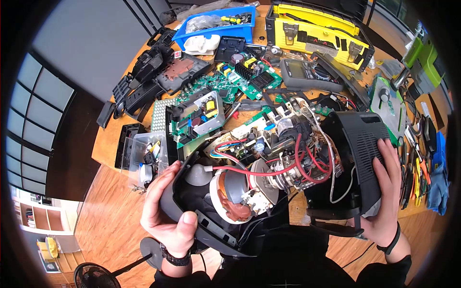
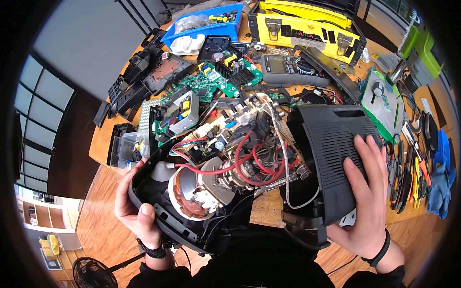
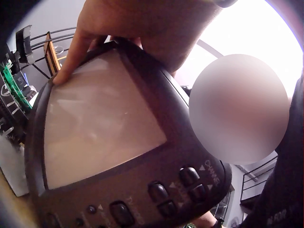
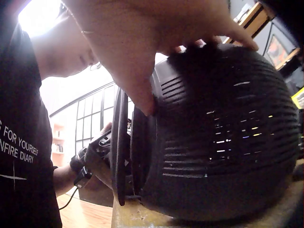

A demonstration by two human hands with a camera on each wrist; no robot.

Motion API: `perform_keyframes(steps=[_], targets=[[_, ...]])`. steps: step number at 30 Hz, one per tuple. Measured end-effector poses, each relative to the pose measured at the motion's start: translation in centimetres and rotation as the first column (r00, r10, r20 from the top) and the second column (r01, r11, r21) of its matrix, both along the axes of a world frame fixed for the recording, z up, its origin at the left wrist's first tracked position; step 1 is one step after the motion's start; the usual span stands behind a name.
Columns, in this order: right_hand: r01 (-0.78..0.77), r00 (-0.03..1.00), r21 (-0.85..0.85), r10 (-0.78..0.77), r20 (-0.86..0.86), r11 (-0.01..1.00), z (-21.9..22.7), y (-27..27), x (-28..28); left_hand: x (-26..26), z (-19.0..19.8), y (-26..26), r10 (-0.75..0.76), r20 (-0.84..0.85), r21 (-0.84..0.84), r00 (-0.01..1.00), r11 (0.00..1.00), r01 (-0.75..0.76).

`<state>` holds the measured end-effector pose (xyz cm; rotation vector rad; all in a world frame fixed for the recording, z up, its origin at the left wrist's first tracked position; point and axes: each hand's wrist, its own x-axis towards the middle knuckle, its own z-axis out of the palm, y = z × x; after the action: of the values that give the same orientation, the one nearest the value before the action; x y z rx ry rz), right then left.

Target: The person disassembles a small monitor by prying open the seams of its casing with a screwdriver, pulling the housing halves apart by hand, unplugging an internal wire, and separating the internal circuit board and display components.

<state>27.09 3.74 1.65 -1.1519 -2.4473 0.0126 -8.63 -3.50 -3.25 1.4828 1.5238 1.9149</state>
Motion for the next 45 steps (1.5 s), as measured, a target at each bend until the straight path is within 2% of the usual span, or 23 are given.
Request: perform_keyframes(steps=[2, 15, 23, 25, 26, 29, 31, 33, 37, 42, 45], targets=[[-0.008, 1.0, -0.091, 0.007, -0.01, 0.996, 0.6, -0.2, -0.2, 0.1, 0.0, 0.0, 0.003, 0.006, -0.001, 1.0, 1.0, -0.003], [-0.029, 0.999, -0.12, 0.034, 0.041, 0.992, 1.4, -0.4, -0.1, 0.4, 0.4, 0.1, 0.014, -0.113, 0.016, 0.994, 1.0, -0.012], [-0.097, 0.995, -0.177, 0.1, 0.005, 0.979, 5.5, 0.1, -0.7, 0.6, 0.6, 0.1, 0.016, -0.167, 0.02, 0.986, 1.0, -0.012], [-0.206, 0.978, -0.203, 0.21, 0.001, 0.957, 6.8, 0.7, -1.2, 0.6, 0.7, 0.1, 0.014, -0.175, 0.024, 0.984, 1.0, -0.01], [-0.228, 0.974, -0.181, 0.221, -0.06, 0.957, 7.1, 1.0, -2.1, 0.6, 0.7, 0.0, 0.015, -0.204, 0.028, 0.979, 1.0, -0.009], [-0.309, 0.951, -0.212, 0.304, -0.056, 0.927, 8.5, 2.5, -3.5, 0.6, 0.7, -0.2, 0.017, -0.246, 0.041, 0.969, 0.999, -0.007], [-0.315, 0.949, -0.186, 0.307, -0.075, 0.93, 8.4, 3.1, -4.9, 0.6, 0.8, -0.2, 0.015, -0.257, 0.049, 0.966, 0.999, -0.003], [-0.37, 0.929, -0.238, 0.365, -0.068, 0.898, 8.4, 3.7, -5.7, 0.5, 0.9, -0.2, 0.009, -0.3, 0.045, 0.954, 0.999, 0.005], [-0.351, 0.931, -0.304, 0.366, -0.009, 0.886, 8.7, 3.7, -7.3, 0.5, 1.2, -0.5, 0.006, -0.332, 0.029, 0.943, 1.0, 0.003], [-0.281, 0.958, -0.273, 0.288, -0.015, 0.92, 8.0, 3.5, -8.6, 0.6, 0.7, -1.1, 0.004, -0.32, 0.059, 0.948, 0.998, 0.016], [-0.282, 0.952, -0.287, 0.304, 0.034, 0.916, 8.2, 3.9, -8.4, 0.8, 0.5, -1.2, 0.006, -0.328, 0.079, 0.945, 0.997, 0.021]])
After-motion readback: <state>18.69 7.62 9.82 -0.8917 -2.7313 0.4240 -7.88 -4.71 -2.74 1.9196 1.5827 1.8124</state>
